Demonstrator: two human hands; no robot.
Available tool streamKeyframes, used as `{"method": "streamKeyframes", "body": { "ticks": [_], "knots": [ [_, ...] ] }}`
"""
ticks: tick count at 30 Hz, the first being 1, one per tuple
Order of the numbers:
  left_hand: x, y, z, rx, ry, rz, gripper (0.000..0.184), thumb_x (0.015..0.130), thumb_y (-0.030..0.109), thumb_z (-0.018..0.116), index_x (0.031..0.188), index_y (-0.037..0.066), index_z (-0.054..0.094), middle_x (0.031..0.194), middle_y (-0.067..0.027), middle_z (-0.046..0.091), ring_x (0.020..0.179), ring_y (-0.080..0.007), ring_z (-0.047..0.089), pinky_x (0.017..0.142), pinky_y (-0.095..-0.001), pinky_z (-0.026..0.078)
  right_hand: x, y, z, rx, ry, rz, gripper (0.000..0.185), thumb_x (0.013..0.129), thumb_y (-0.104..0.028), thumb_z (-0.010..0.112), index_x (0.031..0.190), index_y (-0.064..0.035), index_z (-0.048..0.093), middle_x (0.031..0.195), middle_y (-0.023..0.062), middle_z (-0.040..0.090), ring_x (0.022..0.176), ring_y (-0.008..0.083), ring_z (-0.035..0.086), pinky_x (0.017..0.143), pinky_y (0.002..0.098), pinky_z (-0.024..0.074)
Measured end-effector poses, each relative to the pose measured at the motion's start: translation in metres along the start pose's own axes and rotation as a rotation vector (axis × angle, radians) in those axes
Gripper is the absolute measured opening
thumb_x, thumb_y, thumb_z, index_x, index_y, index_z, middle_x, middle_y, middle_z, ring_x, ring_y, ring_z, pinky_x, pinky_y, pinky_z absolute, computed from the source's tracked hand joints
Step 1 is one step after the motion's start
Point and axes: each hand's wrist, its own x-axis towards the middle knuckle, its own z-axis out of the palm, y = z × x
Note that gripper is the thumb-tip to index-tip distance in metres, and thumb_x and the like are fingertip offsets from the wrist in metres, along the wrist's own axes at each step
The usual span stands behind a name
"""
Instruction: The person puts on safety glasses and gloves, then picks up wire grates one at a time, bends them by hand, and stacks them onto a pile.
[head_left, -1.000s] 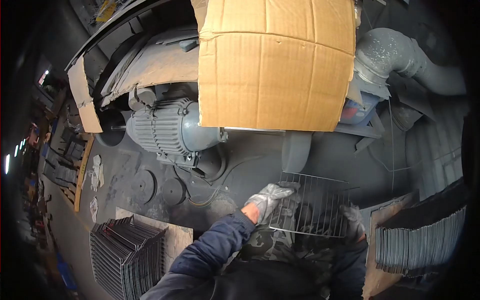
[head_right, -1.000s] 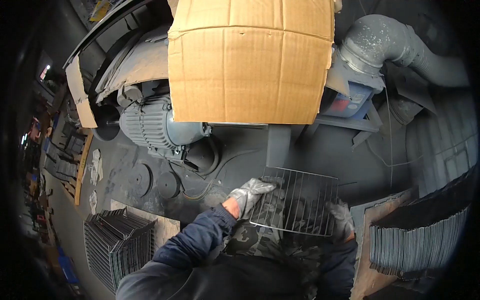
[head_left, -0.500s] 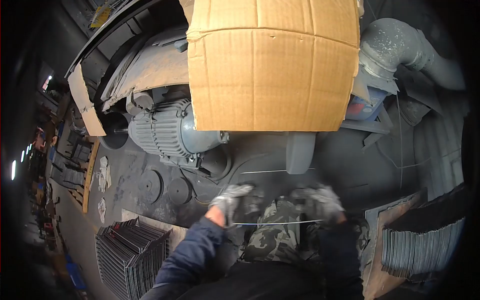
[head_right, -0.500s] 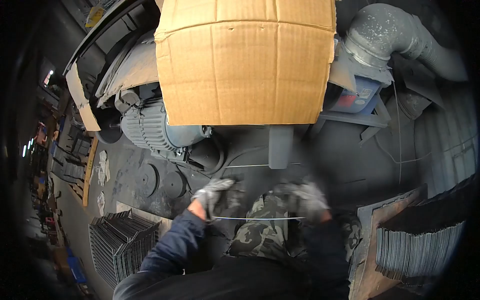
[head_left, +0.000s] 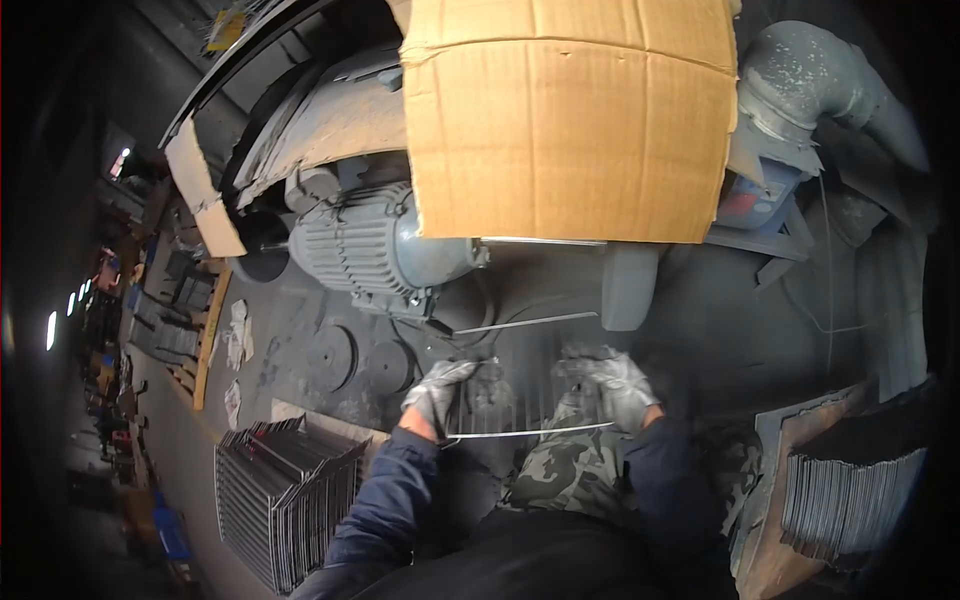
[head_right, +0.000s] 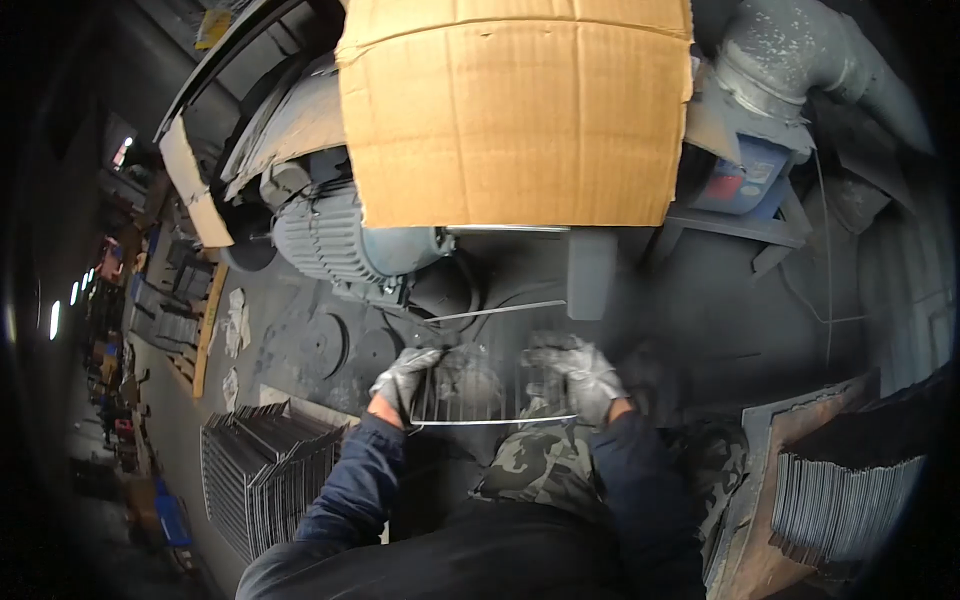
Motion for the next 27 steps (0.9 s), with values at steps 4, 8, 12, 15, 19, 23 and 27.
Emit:
{"method": "streamKeyframes", "body": {
  "ticks": [4,8,12,15,19,23,27],
  "knots": [
    [-0.059,-0.001,-0.042,0.022,0.014,0.121,0.021,0.098,0.009,0.06,0.114,-0.001,0.069,0.097,-0.0108,0.074,0.082,-0.0222,0.072,0.067,-0.0358,0.06,0.005,0.017,0.012,0.646,-0.23,0.23,0.046,0.109,-0.028,0.046,0.145,-0.0001,0.049,0.13,0.0229,0.066,0.099,0.0276,0.072,0.082,0.0415,0.0643],
    [-0.067,-0.032,-0.038,1.302,-0.051,1.291,0.023,0.093,-0.001,0.056,0.112,0.002,0.068,0.088,-0.0102,0.072,0.078,-0.0206,0.071,0.066,-0.0362,0.053,-0.043,-0.003,0.02,0.49,-0.138,0.219,0.048,0.1,-0.012,0.064,0.144,0.0007,0.049,0.124,0.0219,0.068,0.103,0.027,0.071,0.084,0.0405,0.0643],
    [-0.087,-0.049,0.022,0.301,-0.061,0.239,0.038,0.1,0.009,0.057,0.137,0.002,0.062,0.105,-0.0052,0.074,0.087,-0.0152,0.069,0.077,-0.0308,0.056,-0.103,-0.034,0.023,0.073,0.033,0.083,0.05,0.093,-0.012,0.076,0.137,0.0008,0.057,0.12,0.0136,0.071,0.105,0.021,0.07,0.085,0.0348,0.0621],
    [-0.09,-0.049,0.049,0.319,-0.121,0.315,0.044,0.091,0.001,0.068,0.135,0.0,0.062,0.109,-0.0076,0.073,0.088,-0.0147,0.069,0.08,-0.0297,0.058,-0.15,-0.058,0.025,0.01,0.05,0.002,0.045,0.093,-0.007,0.076,0.134,0.0007,0.06,0.122,0.01,0.071,0.111,0.0181,0.068,0.095,0.0302,0.0566],
    [-0.118,-0.037,0.095,0.238,-0.147,0.302,0.039,0.085,-0.007,0.073,0.124,-0.003,0.068,0.109,-0.0121,0.074,0.088,-0.0173,0.071,0.079,-0.031,0.059,-0.189,-0.058,0.014,-0.238,0.164,-0.074,0.046,0.092,-0.011,0.077,0.136,-0.0043,0.064,0.122,0.0057,0.073,0.11,0.0133,0.066,0.096,0.0286,0.0528],
    [-0.131,-0.034,0.117,0.232,-0.28,0.458,0.034,0.084,-0.006,0.076,0.118,-0.005,0.07,0.105,-0.0121,0.076,0.09,-0.0193,0.073,0.082,-0.0319,0.06,-0.213,-0.063,0.02,-0.282,0.272,-0.174,0.049,0.091,-0.01,0.078,0.137,-0.0036,0.063,0.121,0.005,0.073,0.105,0.0137,0.068,0.094,0.0295,0.0542],
    [-0.147,-0.024,0.13,0.356,-0.271,0.476,0.038,0.084,-0.004,0.079,0.12,-0.004,0.068,0.112,-0.0142,0.074,0.102,-0.0221,0.072,0.092,-0.0343,0.058,-0.222,-0.069,0.029,-0.256,0.33,-0.263,0.048,0.091,-0.005,0.077,0.137,-0.0022,0.062,0.121,0.0089,0.073,0.108,0.0162,0.069,0.095,0.0309,0.0559]
  ]
}}
